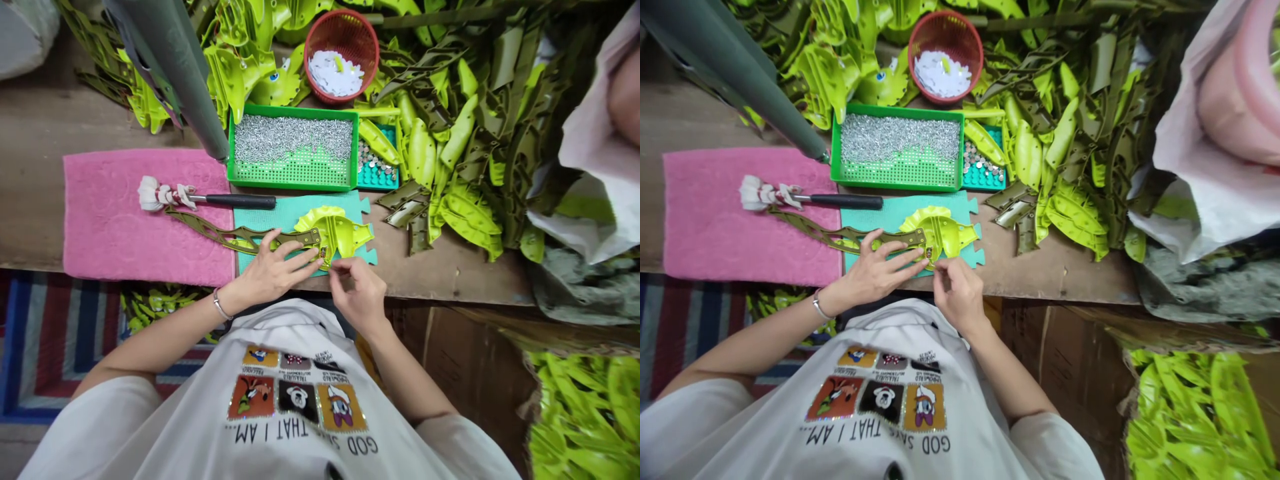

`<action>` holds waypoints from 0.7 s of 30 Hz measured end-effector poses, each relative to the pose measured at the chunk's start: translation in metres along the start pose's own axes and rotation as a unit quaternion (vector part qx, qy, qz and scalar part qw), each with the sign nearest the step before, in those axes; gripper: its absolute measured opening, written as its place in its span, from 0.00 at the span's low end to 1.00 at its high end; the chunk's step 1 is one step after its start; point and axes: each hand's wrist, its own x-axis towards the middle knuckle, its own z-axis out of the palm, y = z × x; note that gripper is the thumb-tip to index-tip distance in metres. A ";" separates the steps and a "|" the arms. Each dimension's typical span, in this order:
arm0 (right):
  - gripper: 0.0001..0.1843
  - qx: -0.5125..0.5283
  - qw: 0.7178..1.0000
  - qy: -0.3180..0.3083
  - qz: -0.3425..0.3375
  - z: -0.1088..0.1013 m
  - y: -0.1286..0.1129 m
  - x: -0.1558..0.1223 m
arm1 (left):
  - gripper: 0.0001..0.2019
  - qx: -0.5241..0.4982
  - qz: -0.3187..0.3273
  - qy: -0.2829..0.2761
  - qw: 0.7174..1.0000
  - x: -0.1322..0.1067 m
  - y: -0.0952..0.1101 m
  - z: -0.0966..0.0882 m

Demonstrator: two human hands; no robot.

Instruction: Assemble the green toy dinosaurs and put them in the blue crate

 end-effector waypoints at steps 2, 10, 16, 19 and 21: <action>0.06 -0.021 1.000 0.012 -0.009 0.005 0.001 0.000 | 0.18 0.007 0.003 0.001 1.000 0.000 0.001 0.000; 0.04 -0.021 1.000 -0.005 0.004 0.002 0.000 -0.005 | 0.15 0.018 0.014 -0.002 1.000 0.001 0.002 -0.003; 0.10 -0.014 1.000 -0.011 -0.006 -0.005 -0.004 -0.006 | 0.17 0.034 0.025 -0.030 0.999 0.000 0.003 -0.005; 0.10 -0.020 1.000 0.015 0.001 -0.004 -0.005 -0.007 | 0.17 0.034 0.024 -0.039 0.998 0.001 0.004 -0.006; 0.09 -0.023 0.999 0.036 0.032 -0.001 -0.005 -0.007 | 0.17 0.027 0.020 -0.039 0.999 0.002 0.005 -0.007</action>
